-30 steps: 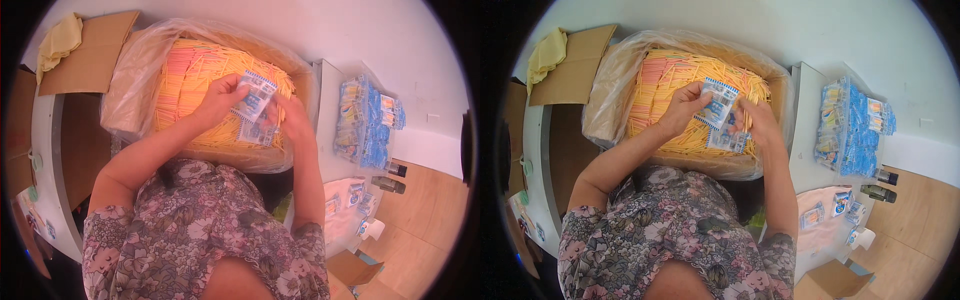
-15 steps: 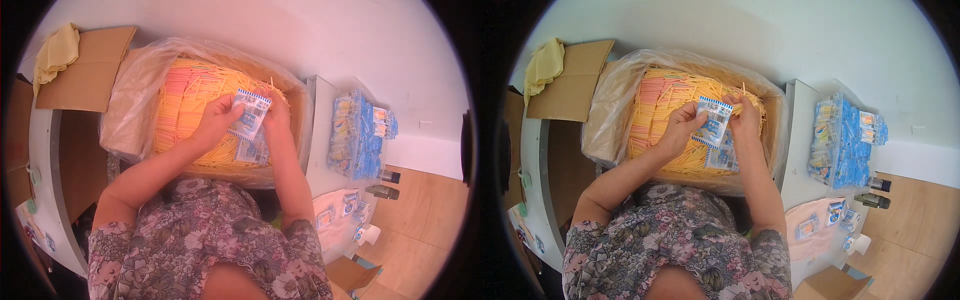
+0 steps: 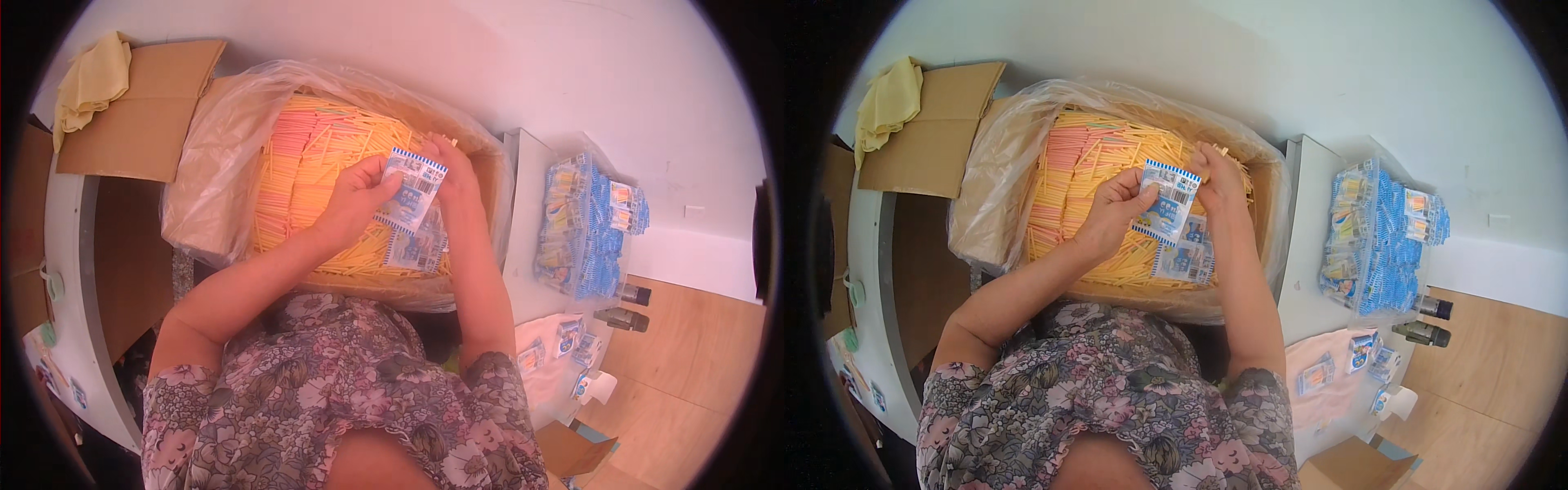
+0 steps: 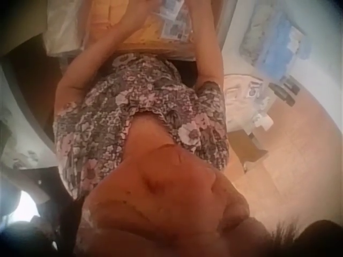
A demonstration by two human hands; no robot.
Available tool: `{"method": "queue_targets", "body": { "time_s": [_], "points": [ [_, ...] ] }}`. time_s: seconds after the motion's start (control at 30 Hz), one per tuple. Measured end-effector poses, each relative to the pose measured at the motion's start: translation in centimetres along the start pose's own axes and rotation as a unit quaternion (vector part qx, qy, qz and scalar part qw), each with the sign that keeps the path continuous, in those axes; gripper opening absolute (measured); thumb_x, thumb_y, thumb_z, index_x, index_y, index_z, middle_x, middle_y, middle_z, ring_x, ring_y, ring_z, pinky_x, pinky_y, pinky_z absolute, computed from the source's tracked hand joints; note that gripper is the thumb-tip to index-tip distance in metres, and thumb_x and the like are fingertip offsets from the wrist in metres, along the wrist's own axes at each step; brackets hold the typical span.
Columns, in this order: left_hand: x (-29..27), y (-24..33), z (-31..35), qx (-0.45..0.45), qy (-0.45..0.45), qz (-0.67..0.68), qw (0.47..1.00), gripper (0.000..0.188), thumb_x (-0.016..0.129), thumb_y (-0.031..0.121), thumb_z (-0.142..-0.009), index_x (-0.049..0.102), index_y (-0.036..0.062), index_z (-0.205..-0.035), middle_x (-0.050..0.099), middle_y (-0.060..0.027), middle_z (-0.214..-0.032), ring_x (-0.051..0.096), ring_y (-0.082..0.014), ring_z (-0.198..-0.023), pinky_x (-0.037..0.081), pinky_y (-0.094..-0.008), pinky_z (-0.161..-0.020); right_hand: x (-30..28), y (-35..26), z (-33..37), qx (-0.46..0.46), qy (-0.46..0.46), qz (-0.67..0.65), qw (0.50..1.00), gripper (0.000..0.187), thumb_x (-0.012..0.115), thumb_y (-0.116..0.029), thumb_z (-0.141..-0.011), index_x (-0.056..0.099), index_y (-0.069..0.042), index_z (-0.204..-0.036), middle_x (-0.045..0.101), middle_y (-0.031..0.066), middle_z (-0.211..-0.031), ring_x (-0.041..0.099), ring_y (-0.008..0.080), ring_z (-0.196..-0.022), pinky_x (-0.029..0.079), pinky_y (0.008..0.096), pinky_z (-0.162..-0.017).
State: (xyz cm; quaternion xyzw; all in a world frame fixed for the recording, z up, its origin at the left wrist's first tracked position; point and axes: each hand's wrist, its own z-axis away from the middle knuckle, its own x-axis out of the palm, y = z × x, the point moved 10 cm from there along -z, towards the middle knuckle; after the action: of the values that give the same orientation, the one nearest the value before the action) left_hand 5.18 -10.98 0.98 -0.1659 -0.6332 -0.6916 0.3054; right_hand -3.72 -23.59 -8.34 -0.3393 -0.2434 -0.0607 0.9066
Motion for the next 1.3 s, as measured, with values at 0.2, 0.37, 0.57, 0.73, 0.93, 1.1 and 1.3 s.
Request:
{"method": "queue_targets", "body": {
  "time_s": [0.2, 0.37, 0.57, 0.73, 0.93, 1.1, 1.3],
  "points": [
    [0.4, -1.4, 0.3, -0.039, -0.024, -0.024, 0.999, 0.013, 0.055, 0.008, -0.091, 0.060, 0.0012, -0.101, 0.065, -0.0019, -0.091, 0.059, -0.0066, -0.079, 0.048, -0.0229, -0.073, 1.3, 0.0, -0.1, 0.032, -0.083, 0.018, 0.996, 0.019, 0.054, -0.020, -0.093, 0.045, -0.011, -0.079, 0.033, -0.0059, -0.056, 0.034, 0.0052, -0.048, 0.026, 0.0195, -0.040],
    [1.0, -3.6, 0.9, -0.129, -0.073, -0.097, 0.984, 0.010, 0.059, 0.009, -0.089, 0.062, 0.0019, -0.094, 0.064, 0.0009, -0.085, 0.058, -0.0051, -0.077, 0.046, -0.0210, -0.071, 3.2, -0.7, 2.4, 0.023, -0.169, -0.071, 0.983, 0.023, 0.055, -0.028, -0.093, 0.048, -0.011, -0.080, 0.035, -0.0061, -0.059, 0.034, 0.0045, -0.049, 0.030, 0.0193, -0.042],
    [2.4, -4.8, 1.2, -0.140, -0.217, -0.174, 0.950, 0.010, 0.061, 0.011, -0.087, 0.063, 0.0013, -0.091, 0.060, 0.0041, -0.082, 0.053, -0.0030, -0.076, 0.044, -0.0209, -0.072, 4.7, 0.3, 9.4, -0.100, -0.104, 0.020, 0.989, 0.029, 0.052, -0.033, -0.094, 0.045, -0.010, -0.079, 0.035, -0.0040, -0.063, 0.038, 0.0079, -0.055, 0.049, 0.0280, -0.062],
    [3.3, -3.8, 1.7, -0.129, -0.251, -0.146, 0.948, 0.009, 0.065, 0.009, -0.084, 0.065, 0.0019, -0.089, 0.060, 0.0034, -0.084, 0.053, -0.0040, -0.081, 0.044, -0.0229, -0.075, 4.6, 0.4, 11.5, -0.174, -0.121, 0.049, 0.976, 0.038, 0.052, -0.036, -0.094, 0.042, -0.009, -0.069, 0.038, -0.0009, -0.064, 0.044, 0.0118, -0.059, 0.053, 0.0390, -0.080],
    [3.6, -3.9, 2.5, -0.125, -0.329, -0.148, 0.924, 0.013, 0.068, 0.008, -0.082, 0.068, 0.0008, -0.093, 0.065, 0.0005, -0.090, 0.056, -0.0060, -0.083, 0.045, -0.0231, -0.077, 4.6, -1.5, 13.1, -0.239, -0.119, 0.017, 0.964, 0.039, 0.046, -0.036, -0.096, 0.037, -0.009, -0.069, 0.036, -0.0004, -0.064, 0.044, 0.0127, -0.061, 0.049, 0.0387, -0.087],
    [4.6, -3.9, 3.4, -0.156, -0.358, -0.166, 0.905, 0.013, 0.069, 0.007, -0.079, 0.070, 0.0023, -0.091, 0.065, 0.0023, -0.086, 0.057, -0.0050, -0.082, 0.045, -0.0228, -0.077, 4.9, -0.5, 14.3, -0.279, -0.107, 0.094, 0.950, 0.037, 0.046, -0.034, -0.097, 0.039, -0.009, -0.070, 0.039, 0.0002, -0.064, 0.045, 0.0128, -0.061, 0.051, 0.0382, -0.083],
    [4.3, -4.4, 3.0, -0.141, -0.348, -0.147, 0.915, 0.013, 0.070, 0.006, -0.078, 0.070, 0.0010, -0.091, 0.064, 0.0017, -0.086, 0.056, -0.0056, -0.083, 0.044, -0.0223, -0.078, 3.4, 0.8, 14.5, -0.268, -0.112, 0.096, 0.952, 0.031, 0.051, -0.031, -0.095, 0.044, -0.008, -0.077, 0.044, 0.0007, -0.066, 0.053, 0.0147, -0.066, 0.051, 0.0345, -0.077]
  ]
}}
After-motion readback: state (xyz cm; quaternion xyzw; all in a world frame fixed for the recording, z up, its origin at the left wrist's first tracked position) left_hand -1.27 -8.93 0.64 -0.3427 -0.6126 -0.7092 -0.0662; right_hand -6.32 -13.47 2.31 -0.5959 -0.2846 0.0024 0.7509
